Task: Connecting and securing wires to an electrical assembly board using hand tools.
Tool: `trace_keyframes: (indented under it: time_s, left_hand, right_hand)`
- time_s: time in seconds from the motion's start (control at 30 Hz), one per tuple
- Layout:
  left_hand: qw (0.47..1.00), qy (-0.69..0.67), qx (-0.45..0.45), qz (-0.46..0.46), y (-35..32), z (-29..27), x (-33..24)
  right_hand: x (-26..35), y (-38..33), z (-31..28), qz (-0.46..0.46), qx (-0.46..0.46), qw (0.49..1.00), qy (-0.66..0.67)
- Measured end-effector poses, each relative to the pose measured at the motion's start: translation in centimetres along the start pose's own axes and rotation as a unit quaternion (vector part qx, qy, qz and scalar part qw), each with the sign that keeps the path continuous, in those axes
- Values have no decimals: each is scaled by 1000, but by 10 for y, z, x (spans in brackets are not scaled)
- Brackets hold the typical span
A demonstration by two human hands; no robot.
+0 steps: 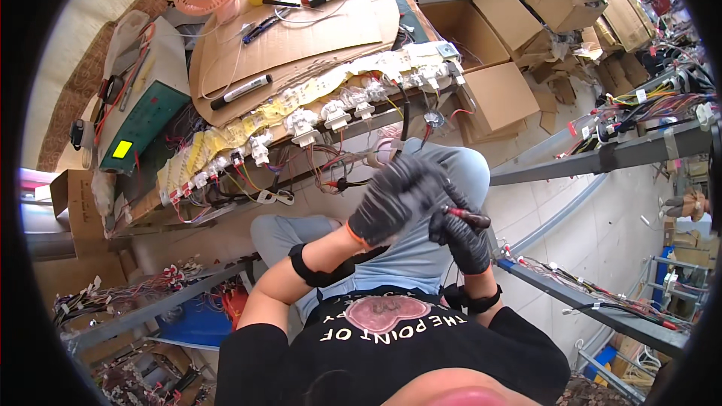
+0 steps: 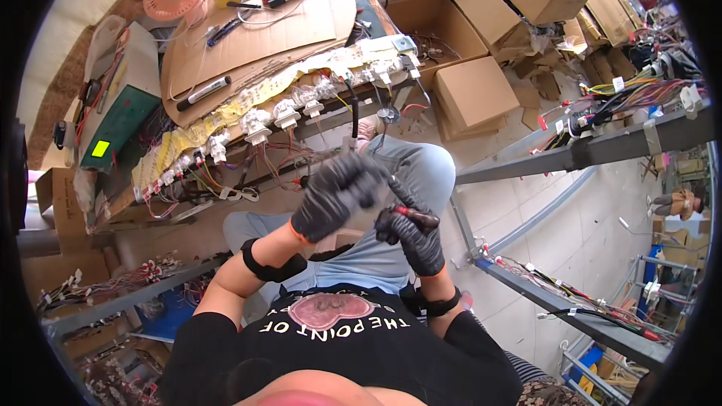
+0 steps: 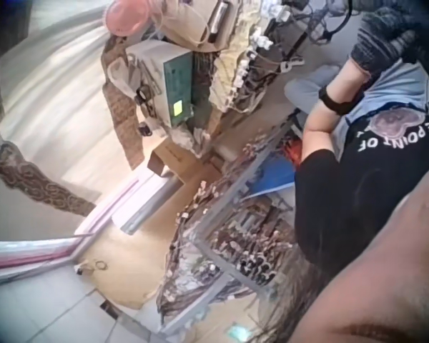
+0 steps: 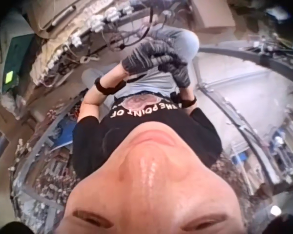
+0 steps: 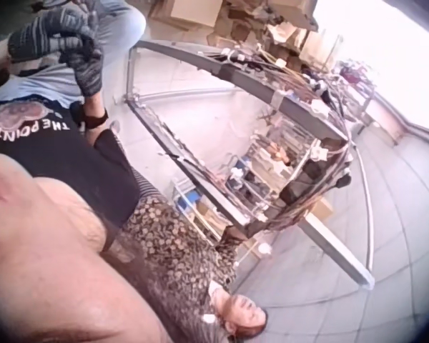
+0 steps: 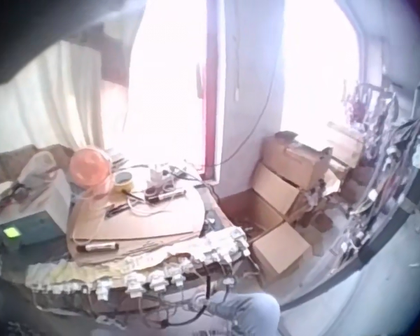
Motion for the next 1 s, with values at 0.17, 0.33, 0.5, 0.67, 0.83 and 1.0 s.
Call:
trace_keyframes:
  time_s: [0.17, 0.33, 0.5, 0.67, 0.83, 1.0]
  left_hand:
    - [963, 30, -236, -125, 38, -33, 28]
    - [976, 71, -195, -61, 54, -43, 34]
    - [952, 215, -218, 1, 51, -56, 36]
    - [939, 315, -132, 24, 65, -35, 26]
    - [948, 280, -151, 7, 49, -35, 14]
    - [910, 275, -301, 76, 32, -65, -10]
  right_hand:
    - [17, 14, -4, -166, -80, 977, 106]
    - [23, 52, -20, -341, -228, 898, -162]
    - [77, 100, 33, -330, -208, 885, -253]
    - [87, 153, 41, -344, -255, 860, -276]
    - [92, 160, 46, -393, -228, 845, -281]
    - [84, 165, 38, -440, -271, 819, -249]
Point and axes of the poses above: each hand's wrist, its own y-axis towards the middle knuckle, its own z-axis out of the palm, x = y × z, the point moved 5 cm from there along y, towards the middle knuckle, and after that the axes turned 2 degrees about -x, right-handed, at the moved point
